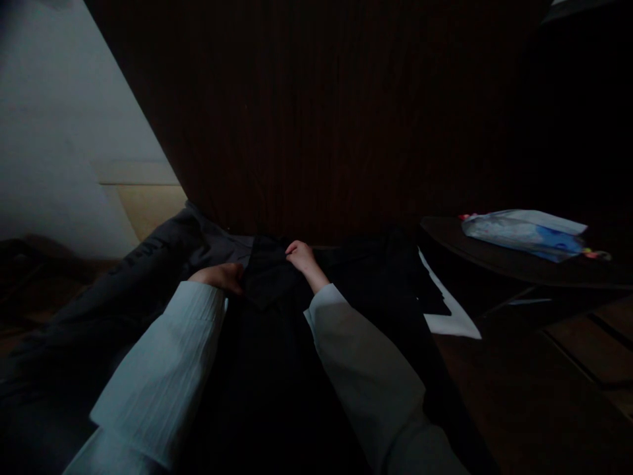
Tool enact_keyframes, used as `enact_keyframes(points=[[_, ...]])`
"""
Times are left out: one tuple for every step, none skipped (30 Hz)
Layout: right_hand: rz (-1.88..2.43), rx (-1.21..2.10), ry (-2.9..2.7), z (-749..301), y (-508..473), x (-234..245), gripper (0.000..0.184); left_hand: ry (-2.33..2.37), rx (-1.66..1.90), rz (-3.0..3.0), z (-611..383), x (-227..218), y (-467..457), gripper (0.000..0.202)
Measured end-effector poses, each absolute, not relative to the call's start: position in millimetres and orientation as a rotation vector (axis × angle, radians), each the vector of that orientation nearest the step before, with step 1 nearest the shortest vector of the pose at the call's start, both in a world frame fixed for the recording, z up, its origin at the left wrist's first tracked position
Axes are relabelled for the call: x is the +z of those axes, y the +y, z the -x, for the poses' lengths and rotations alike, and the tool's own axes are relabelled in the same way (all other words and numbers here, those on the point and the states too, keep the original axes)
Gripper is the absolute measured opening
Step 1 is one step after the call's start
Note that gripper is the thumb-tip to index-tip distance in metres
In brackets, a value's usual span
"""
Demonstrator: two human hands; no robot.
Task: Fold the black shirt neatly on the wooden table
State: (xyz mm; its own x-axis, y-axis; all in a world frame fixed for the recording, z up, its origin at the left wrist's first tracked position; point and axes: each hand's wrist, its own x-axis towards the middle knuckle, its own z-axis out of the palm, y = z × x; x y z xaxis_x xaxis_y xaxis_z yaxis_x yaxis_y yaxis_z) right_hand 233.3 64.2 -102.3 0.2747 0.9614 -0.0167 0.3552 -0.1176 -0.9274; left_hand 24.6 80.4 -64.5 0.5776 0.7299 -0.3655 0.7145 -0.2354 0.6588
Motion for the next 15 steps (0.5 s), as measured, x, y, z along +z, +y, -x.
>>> enact_keyframes(points=[[1.642, 0.853, -1.265, -231, 64, -101, 0.018, 1.177, -0.057, -1.980, -26, -65, 81, 0.010], [1.634, 0.857, -1.299, -230, 63, -99, 0.021, 1.197, -0.118, -1.982, -27, -66, 81, 0.009], [1.628, 0.862, -1.328, -228, 62, -98, 0.024, 1.208, -0.107, -1.986, -27, -65, 81, 0.009], [1.626, 0.866, -1.350, -228, 62, -97, 0.027, 1.215, -0.100, -1.986, -27, -65, 81, 0.009], [1.627, 0.871, -1.368, -228, 62, -97, 0.029, 1.215, -0.082, -1.982, -26, -64, 81, 0.010], [1.631, 0.877, -1.382, -228, 62, -97, 0.030, 1.213, -0.053, -1.974, -24, -62, 82, 0.011], [1.638, 0.883, -1.392, -229, 62, -98, 0.030, 1.218, -0.025, -1.965, -21, -60, 82, 0.012], [1.645, 0.889, -1.399, -230, 62, -99, 0.028, 1.225, 0.000, -1.956, -17, -59, 83, 0.013], [1.649, 0.895, -1.406, -231, 62, -100, 0.026, 1.230, 0.018, -1.946, -13, -58, 84, 0.013], [1.649, 0.902, -1.412, -232, 62, -102, 0.024, 1.230, 0.030, -1.933, -9, -57, 86, 0.013], [1.646, 0.910, -1.418, -232, 61, -103, 0.022, 1.228, 0.037, -1.918, -5, -57, 87, 0.013], [1.639, 0.919, -1.424, -232, 61, -104, 0.022, 1.220, 0.043, -1.902, -1, -57, 89, 0.012], [1.630, 0.929, -1.430, -232, 60, -104, 0.022, 1.205, 0.052, -1.883, 3, -58, 90, 0.012], [1.622, 0.939, -1.435, -231, 59, -104, 0.024, 1.188, 0.060, -1.866, 5, -59, 91, 0.011], [1.615, 0.948, -1.437, -231, 58, -104, 0.025, 1.176, 0.066, -1.852, 7, -60, 92, 0.011]])
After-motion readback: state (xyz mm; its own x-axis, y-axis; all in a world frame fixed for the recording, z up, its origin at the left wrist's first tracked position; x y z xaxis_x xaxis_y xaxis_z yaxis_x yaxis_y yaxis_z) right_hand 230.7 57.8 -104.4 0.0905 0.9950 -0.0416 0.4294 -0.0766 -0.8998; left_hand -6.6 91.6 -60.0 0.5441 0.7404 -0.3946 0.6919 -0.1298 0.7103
